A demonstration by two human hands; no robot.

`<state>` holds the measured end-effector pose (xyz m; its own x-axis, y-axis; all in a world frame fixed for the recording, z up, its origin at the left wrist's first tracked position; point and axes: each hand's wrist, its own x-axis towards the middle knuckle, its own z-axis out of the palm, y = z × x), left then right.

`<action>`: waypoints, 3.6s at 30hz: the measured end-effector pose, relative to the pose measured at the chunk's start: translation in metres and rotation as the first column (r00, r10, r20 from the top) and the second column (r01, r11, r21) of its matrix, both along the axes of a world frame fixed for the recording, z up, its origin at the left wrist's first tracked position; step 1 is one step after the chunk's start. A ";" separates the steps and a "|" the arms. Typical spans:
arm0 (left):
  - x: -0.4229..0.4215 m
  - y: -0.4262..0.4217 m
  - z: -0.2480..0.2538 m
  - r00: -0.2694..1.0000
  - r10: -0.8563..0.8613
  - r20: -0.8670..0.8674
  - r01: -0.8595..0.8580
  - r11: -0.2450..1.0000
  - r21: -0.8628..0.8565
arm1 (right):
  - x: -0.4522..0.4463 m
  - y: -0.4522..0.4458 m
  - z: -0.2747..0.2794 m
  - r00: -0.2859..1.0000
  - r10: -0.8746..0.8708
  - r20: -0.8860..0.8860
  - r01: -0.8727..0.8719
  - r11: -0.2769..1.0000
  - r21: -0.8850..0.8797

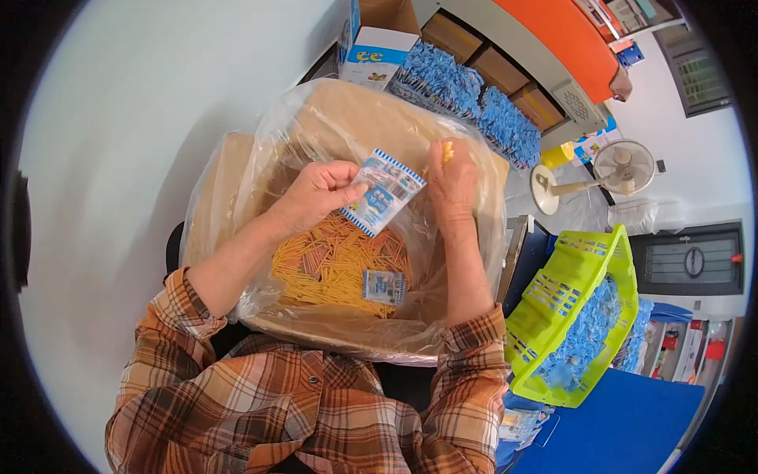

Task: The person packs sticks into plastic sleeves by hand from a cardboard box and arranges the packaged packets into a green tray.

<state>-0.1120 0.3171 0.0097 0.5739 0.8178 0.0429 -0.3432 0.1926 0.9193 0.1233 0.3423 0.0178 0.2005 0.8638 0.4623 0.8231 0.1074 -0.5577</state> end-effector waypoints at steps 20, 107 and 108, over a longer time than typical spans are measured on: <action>0.000 -0.006 0.009 0.996 -0.080 -0.046 0.082 0.996 0.042 | -0.046 -0.091 0.053 0.792 0.184 -0.583 -0.417 0.860 -0.294; 0.048 -0.026 -0.153 0.454 0.020 -0.891 0.695 0.618 0.368 | 0.028 -0.419 0.052 0.584 -0.547 0.601 0.608 0.784 0.123; 0.045 -0.028 -0.144 0.462 0.036 -0.886 0.691 0.613 0.384 | 0.022 -0.413 0.054 0.640 -0.537 0.550 0.574 0.810 0.123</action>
